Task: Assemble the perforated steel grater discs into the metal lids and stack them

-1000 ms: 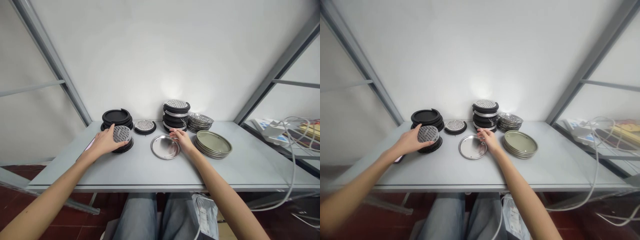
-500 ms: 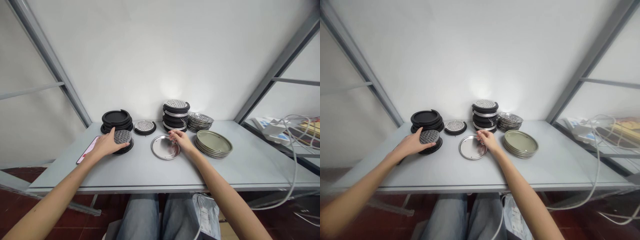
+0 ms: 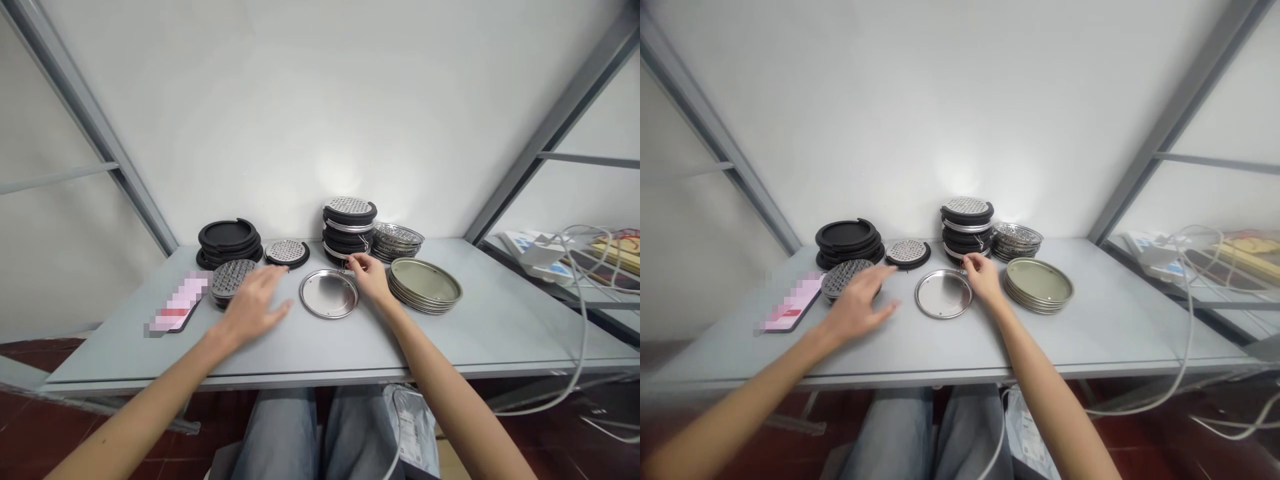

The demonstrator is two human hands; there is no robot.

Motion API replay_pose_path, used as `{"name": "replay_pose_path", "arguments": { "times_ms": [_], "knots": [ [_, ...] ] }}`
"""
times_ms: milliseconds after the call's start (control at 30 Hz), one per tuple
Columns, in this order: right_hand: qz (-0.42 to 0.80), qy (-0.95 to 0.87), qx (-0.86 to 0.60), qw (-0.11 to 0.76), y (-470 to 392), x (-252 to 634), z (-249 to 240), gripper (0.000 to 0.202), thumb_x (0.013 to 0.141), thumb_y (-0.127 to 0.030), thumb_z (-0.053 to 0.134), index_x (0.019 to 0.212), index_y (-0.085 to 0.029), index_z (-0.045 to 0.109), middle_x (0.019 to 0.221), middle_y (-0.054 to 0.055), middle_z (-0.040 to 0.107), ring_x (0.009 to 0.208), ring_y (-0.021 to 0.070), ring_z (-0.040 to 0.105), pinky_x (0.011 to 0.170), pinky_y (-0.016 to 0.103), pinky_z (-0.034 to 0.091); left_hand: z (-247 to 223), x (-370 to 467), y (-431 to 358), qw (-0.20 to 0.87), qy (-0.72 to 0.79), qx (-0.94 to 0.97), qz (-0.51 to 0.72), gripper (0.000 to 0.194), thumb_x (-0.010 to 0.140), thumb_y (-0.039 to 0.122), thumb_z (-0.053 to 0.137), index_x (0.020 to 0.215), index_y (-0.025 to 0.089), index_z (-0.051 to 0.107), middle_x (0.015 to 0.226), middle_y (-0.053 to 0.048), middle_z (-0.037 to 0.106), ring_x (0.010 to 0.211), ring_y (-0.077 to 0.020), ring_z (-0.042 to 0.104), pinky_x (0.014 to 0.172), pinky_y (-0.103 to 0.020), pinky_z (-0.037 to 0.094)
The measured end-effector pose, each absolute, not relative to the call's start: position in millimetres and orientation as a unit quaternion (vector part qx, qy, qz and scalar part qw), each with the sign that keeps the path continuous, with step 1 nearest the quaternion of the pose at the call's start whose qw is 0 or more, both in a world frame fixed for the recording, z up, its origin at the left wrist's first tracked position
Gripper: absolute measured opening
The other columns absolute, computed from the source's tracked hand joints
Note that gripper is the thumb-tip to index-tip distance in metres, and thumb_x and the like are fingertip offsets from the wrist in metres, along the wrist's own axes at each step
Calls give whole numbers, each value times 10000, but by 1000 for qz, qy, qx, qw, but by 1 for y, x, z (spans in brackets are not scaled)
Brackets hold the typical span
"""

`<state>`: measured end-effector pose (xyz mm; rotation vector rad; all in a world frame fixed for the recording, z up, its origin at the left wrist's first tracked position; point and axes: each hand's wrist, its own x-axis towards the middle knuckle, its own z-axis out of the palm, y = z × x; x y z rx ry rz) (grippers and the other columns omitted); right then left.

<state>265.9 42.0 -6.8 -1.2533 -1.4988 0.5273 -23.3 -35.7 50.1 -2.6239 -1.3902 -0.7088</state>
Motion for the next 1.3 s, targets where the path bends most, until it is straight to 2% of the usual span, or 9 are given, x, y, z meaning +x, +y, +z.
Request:
{"name": "replay_pose_path", "arguments": {
  "times_ms": [133,233,367,500,733,900,1067,1167,1300],
  "knots": [
    [116,-707,-545,435,42,269,-13,261,857,-313,493,924,-172,702,908,88,722,799,224,650,725,341,491,30,19,-21,-56,-379,-909,-162,905,755,600,604,1467,176,240,1505,-152,303,1391,-331,263,1134,-479,239],
    [95,-767,-512,375,43,270,-18,287,839,-241,504,1044,-175,694,1054,97,701,1007,248,622,898,378,470,19,37,-1,-113,-408,-898,-119,1147,621,728,641,1484,132,176,1529,-207,209,1415,-369,176,1133,-501,212],
    [70,-811,-481,326,45,271,-22,335,828,-227,528,1125,-166,670,1157,122,660,1146,266,563,1000,410,422,5,42,10,-145,-422,-888,-111,1272,548,783,646,1494,113,123,1541,-223,148,1423,-391,113,1135,-510,186],
    [53,-819,-477,313,44,268,-22,314,820,-225,548,1102,-176,678,1126,123,674,1160,286,555,1004,437,416,-7,36,7,-158,-424,-880,-141,1232,586,771,634,1499,138,102,1542,-204,160,1421,-396,113,1131,-522,187],
    [124,-805,-478,328,34,259,-14,221,818,-272,581,993,-187,687,1023,86,698,991,260,619,913,408,466,-2,25,9,-185,-408,-875,-184,1206,539,723,706,1483,192,176,1476,-187,295,1369,-419,232,1089,-546,248],
    [171,-806,-447,348,30,255,-11,267,863,-354,549,1028,-185,673,1071,93,687,1028,252,612,944,419,454,4,18,12,-186,-419,-862,-216,1130,607,707,677,1484,186,189,1429,-181,358,1338,-378,304,1078,-514,281],
    [192,-817,-369,399,20,253,0,314,904,-401,491,1083,-211,666,1232,108,623,1226,265,501,1039,485,380,4,14,16,-187,-436,-847,-241,1019,666,691,646,1467,195,257,1412,-178,398,1318,-371,344,1059,-516,302],
    [204,-820,-320,429,11,249,9,309,829,-417,610,1061,-224,674,1189,107,647,1230,280,496,981,484,442,3,15,18,-207,-440,-830,-272,921,736,663,601,1450,169,294,1414,-184,411,1305,-355,372,1056,-499,314],
    [188,-797,-302,489,4,243,17,205,792,-346,669,954,-223,699,1022,95,708,1043,252,618,827,407,537,-1,16,21,-256,-450,-800,-304,859,780,639,571,1427,125,334,1371,-208,463,1267,-362,429,1024,-500,350]
  ]
}}
